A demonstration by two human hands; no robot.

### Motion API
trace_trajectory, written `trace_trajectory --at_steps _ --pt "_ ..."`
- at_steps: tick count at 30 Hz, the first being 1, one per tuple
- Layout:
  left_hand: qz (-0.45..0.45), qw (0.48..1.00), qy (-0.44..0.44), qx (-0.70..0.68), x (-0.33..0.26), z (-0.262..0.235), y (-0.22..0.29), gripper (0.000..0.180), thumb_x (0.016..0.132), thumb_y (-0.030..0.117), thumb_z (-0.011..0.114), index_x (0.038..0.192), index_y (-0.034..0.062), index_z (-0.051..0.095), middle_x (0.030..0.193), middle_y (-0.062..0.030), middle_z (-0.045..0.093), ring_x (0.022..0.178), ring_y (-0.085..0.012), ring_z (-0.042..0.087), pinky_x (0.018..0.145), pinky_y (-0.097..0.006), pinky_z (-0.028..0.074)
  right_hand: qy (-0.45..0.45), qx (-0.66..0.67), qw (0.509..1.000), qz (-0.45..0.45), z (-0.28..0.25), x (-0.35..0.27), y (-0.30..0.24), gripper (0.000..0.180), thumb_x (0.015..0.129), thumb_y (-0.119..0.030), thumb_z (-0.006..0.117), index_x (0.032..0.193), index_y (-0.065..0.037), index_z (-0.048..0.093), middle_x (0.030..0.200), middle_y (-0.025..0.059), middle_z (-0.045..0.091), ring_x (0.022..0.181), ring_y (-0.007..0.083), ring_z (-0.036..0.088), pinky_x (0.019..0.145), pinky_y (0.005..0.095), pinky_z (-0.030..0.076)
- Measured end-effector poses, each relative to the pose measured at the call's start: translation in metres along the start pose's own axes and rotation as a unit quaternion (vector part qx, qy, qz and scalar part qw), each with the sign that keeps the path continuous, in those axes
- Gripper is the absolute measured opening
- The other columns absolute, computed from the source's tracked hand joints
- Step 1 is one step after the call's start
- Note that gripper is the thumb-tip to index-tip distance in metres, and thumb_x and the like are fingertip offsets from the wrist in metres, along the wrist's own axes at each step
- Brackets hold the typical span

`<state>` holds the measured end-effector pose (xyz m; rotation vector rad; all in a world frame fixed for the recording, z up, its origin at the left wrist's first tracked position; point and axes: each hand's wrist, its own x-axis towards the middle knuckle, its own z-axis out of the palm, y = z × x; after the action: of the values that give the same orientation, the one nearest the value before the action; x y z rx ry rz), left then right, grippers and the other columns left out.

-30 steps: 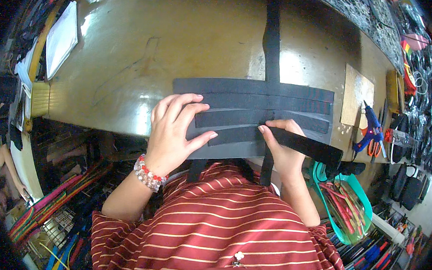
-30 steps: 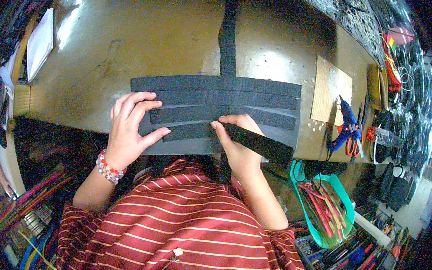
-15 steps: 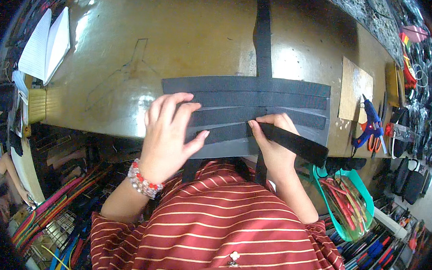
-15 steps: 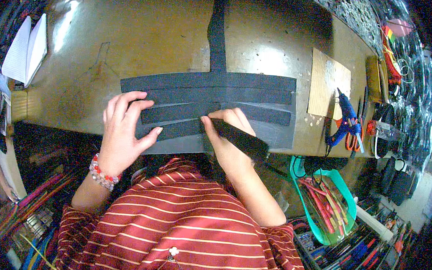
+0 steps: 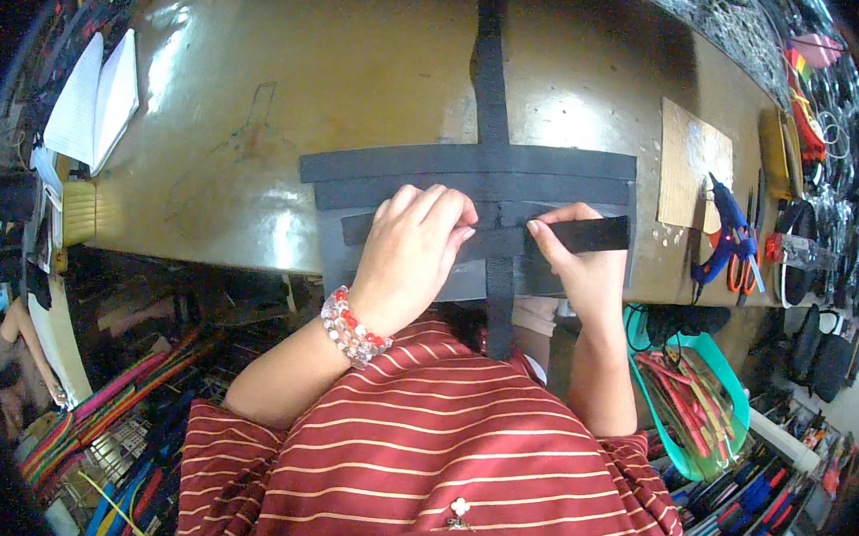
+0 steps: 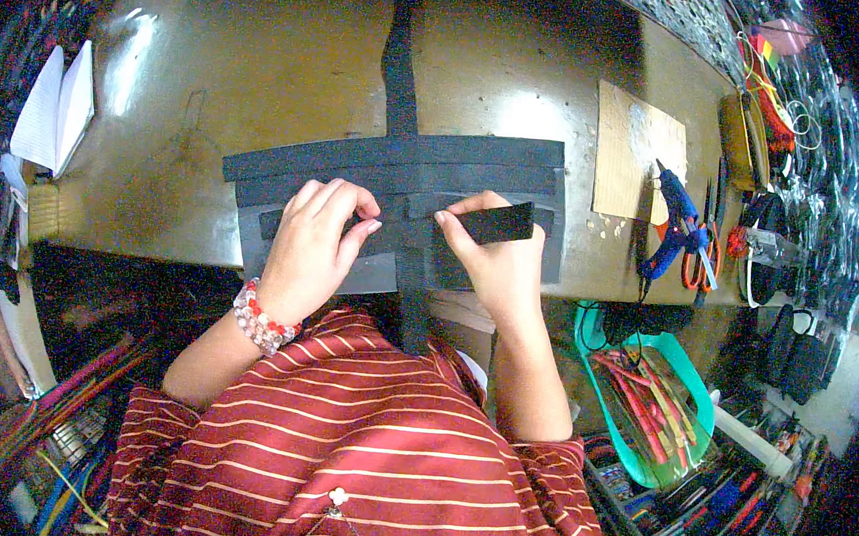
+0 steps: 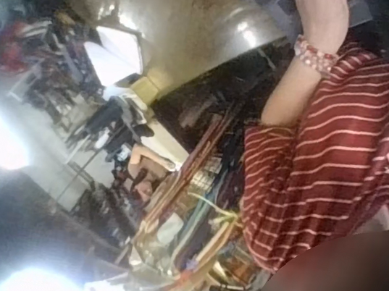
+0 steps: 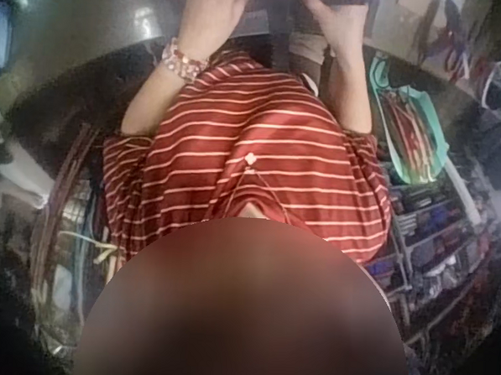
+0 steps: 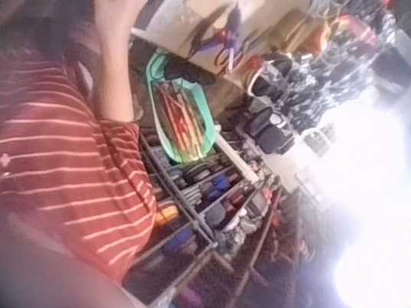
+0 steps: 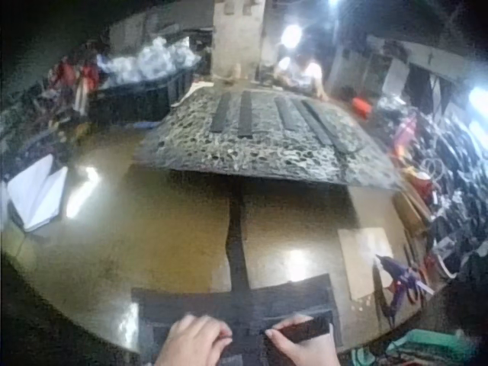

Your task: The person sits at a workbench and assembles black fabric strips onto a rectangular base. They position and align the strips, then use scissors to trim the excess length of each strip to fit the base.

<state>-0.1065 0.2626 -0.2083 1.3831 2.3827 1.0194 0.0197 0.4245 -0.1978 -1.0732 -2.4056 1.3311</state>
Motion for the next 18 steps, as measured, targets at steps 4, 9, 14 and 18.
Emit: trace_trajectory --at_steps 4,9,14,18 --pt "0.071 0.997 -0.010 -0.020 -0.001 0.003 0.006 0.022 0.078 0.018 0.073 0.091 0.0077 0.060 0.092 -0.0056 0.063 0.089 -0.0256 0.057 0.080 -0.039 0.044 -0.023 -0.007 0.998 -0.050 -0.002 0.006 0.005 0.017 0.076 -0.018 0.076 0.081 -0.003 0.067 0.067 0.0071 0.065 0.059 0.0141 0.059 0.058 0.0288 0.047" --pt "0.092 0.996 0.009 -0.014 -0.004 0.010 0.003 0.025 0.075 0.018 0.075 0.092 0.0079 0.060 0.092 -0.0048 0.064 0.091 -0.0244 0.059 0.081 -0.036 0.045 -0.066 0.022 0.998 -0.011 -0.006 0.012 0.006 0.019 0.073 -0.018 0.076 0.078 -0.002 0.067 0.064 0.0093 0.064 0.058 0.0160 0.060 0.057 0.0309 0.047" --pt "0.130 0.990 0.028 -0.038 -0.003 0.011 -0.002 0.024 0.073 0.014 0.077 0.090 0.0070 0.061 0.089 -0.0065 0.066 0.084 -0.0250 0.061 0.077 -0.036 0.047 -0.078 0.008 0.995 -0.064 -0.008 0.015 0.008 0.016 0.072 -0.016 0.075 0.077 -0.003 0.066 0.066 0.0113 0.064 0.060 0.0190 0.061 0.058 0.0317 0.048" --pt "0.137 0.990 0.005 -0.042 -0.003 0.008 -0.003 0.023 0.074 0.015 0.077 0.090 0.0071 0.062 0.088 -0.0065 0.067 0.083 -0.0249 0.062 0.078 -0.036 0.048 -0.079 0.003 0.994 -0.070 -0.009 0.016 0.008 0.016 0.072 -0.015 0.074 0.076 -0.003 0.065 0.066 0.0122 0.064 0.061 0.0208 0.062 0.060 0.0326 0.048"
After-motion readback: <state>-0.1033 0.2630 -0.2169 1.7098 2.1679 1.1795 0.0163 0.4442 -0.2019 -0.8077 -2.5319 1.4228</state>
